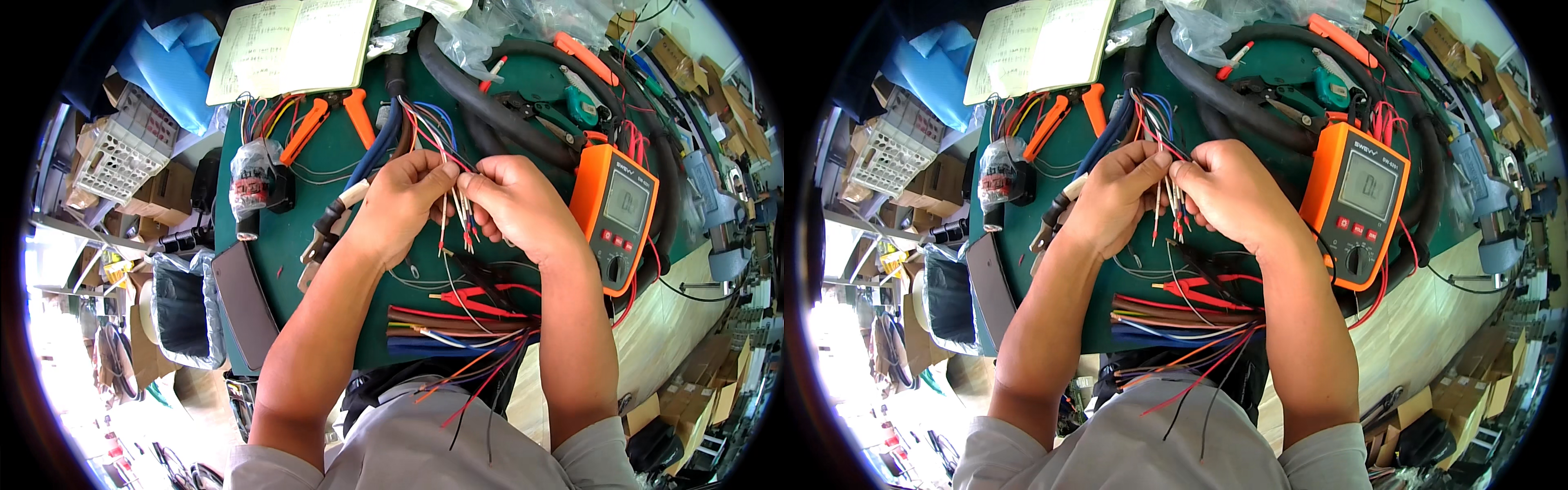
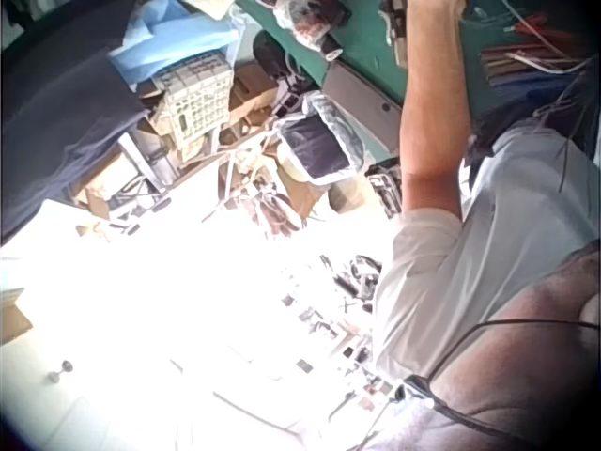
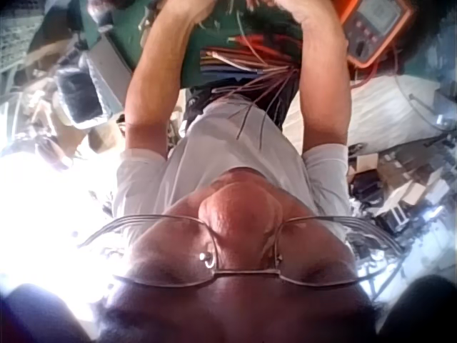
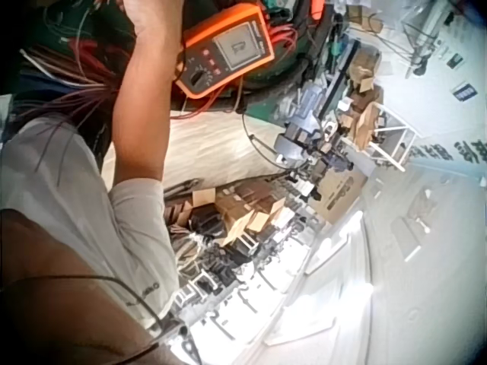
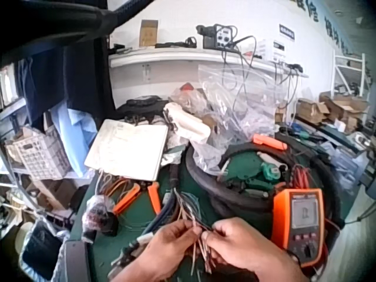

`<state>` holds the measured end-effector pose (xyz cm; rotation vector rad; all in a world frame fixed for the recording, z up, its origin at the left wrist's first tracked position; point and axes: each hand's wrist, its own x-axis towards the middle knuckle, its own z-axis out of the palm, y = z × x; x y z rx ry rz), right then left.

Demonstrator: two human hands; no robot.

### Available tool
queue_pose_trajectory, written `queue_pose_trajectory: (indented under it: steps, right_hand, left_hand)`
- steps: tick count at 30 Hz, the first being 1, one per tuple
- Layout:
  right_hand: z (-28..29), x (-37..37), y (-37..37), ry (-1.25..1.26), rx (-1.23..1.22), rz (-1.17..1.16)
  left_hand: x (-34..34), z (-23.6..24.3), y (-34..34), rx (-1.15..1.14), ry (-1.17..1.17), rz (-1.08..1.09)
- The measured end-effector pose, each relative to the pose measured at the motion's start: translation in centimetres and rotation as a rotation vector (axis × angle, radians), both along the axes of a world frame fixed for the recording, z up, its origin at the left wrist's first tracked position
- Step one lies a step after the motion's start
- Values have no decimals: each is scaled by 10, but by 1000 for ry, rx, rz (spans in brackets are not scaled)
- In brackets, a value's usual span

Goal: The person sorts and organizes a large bundle of color-coded wires by hand on a workbench, checking them against notes in a notebook and eventually handling a small plastic bag.

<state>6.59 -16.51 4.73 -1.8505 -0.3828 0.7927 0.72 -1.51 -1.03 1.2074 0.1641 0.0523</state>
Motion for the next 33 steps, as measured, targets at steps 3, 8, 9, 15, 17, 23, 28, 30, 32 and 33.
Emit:
queue_pose_trajectory:
  steps: [3,8,9,15,17,23,28,30,32,33]
  right_hand:
    - [0,3,-1,-2,-29,1]
    - [-1,3,1,-30,-80,32]
    - [-2,3,1,-42,-81,37]
    - [-23,-5,2,-87,-43,-32]
    - [-48,3,-6,-325,-51,3]
    - [-36,-20,9,-760,-199,-72]
    - [-39,-18,6,-784,-193,-72]
    - [-39,-18,4,-817,-211,-74]
    - [-42,-18,3,-862,-214,-70]
    - [-41,-19,4,-858,-216,-68]
  left_hand:
    - [1,2,-2,-8,10,-4]
    - [2,-5,4,20,-7,-68]
    - [2,-6,3,36,-10,-62]
    - [4,-14,2,123,18,-17]
    - [1,-2,-6,280,7,18]
    - [0,-13,3,76,12,-25]
    - [1,-7,-1,44,17,-44]
    - [-1,-1,-6,29,17,-39]
    - [0,-3,-7,40,21,-25]
    - [0,-5,-7,45,23,-16]
